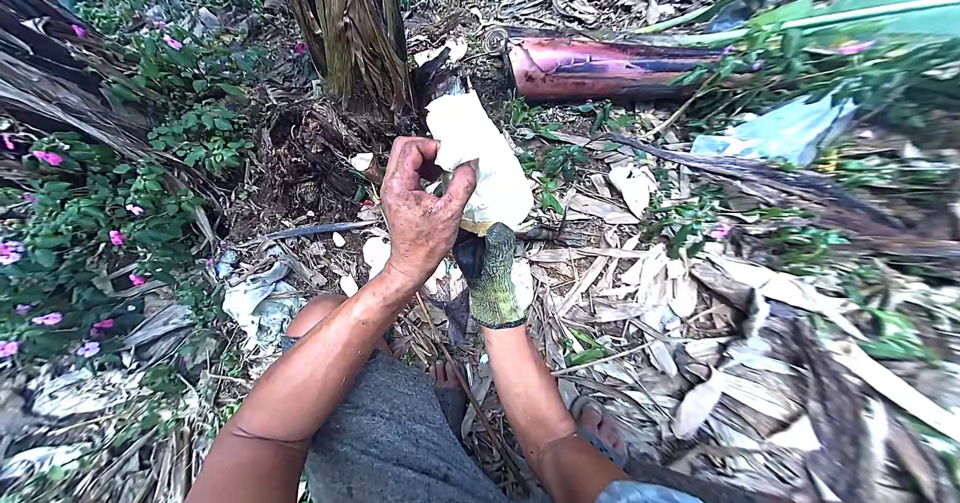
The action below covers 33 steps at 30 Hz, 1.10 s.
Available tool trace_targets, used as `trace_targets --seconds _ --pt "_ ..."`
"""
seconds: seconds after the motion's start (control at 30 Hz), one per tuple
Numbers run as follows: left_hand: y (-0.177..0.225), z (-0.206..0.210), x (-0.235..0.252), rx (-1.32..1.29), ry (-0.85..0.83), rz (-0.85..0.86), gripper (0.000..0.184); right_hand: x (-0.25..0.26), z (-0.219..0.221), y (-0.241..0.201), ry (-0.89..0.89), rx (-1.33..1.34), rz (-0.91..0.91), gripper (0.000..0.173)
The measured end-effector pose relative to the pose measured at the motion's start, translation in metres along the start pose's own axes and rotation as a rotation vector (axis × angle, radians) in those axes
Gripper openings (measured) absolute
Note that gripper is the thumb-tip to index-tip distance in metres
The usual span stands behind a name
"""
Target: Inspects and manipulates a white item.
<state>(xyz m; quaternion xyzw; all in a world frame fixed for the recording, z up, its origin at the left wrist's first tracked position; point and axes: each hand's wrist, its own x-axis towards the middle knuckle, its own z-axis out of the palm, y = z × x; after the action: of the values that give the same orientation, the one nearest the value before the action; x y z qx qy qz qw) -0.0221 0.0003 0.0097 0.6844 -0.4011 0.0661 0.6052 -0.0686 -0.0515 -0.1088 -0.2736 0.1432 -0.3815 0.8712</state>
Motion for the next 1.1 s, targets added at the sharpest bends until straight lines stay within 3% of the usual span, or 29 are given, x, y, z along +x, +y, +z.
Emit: trace_targets --seconds 0.03,0.1,0.17,0.23,0.3,0.33,0.43,0.53,0.6,0.73,0.83,1.1 --pt "-0.001 -0.001 0.001 0.007 -0.006 -0.021 0.026 -0.003 0.001 0.0 0.017 0.027 -0.036 0.017" --pt "-0.001 -0.002 0.002 0.032 -0.019 -0.066 0.029 -0.004 -0.007 0.008 -0.01 0.01 -0.148 0.05" --pt "-0.001 -0.003 0.004 0.02 -0.044 -0.084 0.023 0.002 -0.016 0.012 -0.013 -0.087 -0.228 0.044" --pt "0.001 -0.006 0.006 -0.028 -0.074 -0.102 0.014 0.01 -0.02 0.006 0.016 -0.146 -0.223 0.028" --pt "0.003 -0.012 0.008 -0.068 -0.079 -0.157 0.01 0.011 -0.013 -0.006 0.161 -0.142 -0.135 0.021" --pt "0.005 -0.015 0.009 -0.052 -0.074 -0.195 0.013 0.011 -0.014 -0.005 0.237 -0.115 -0.124 0.025" --pt "0.008 -0.023 0.013 0.093 -0.104 -0.305 0.037 0.008 -0.026 0.004 0.255 -0.317 -0.282 0.052" --pt "0.008 -0.021 0.014 0.115 -0.136 -0.346 0.026 0.003 -0.008 -0.018 0.335 -0.473 -0.386 0.07" --pt "0.008 -0.018 0.016 0.041 -0.157 -0.409 0.027 -0.003 -0.003 -0.034 0.248 -0.582 -0.323 0.111" --pt "0.003 -0.015 0.026 -0.163 -0.069 -0.637 0.021 0.016 -0.033 -0.006 0.073 -0.599 -0.699 0.14" --pt "0.0 -0.018 0.029 -0.265 -0.044 -0.713 0.009 0.014 -0.036 -0.007 0.051 -0.661 -0.727 0.145" --pt "-0.02 -0.017 0.034 -0.504 0.025 -0.698 0.005 0.012 -0.034 -0.007 0.017 -0.691 -0.736 0.138"
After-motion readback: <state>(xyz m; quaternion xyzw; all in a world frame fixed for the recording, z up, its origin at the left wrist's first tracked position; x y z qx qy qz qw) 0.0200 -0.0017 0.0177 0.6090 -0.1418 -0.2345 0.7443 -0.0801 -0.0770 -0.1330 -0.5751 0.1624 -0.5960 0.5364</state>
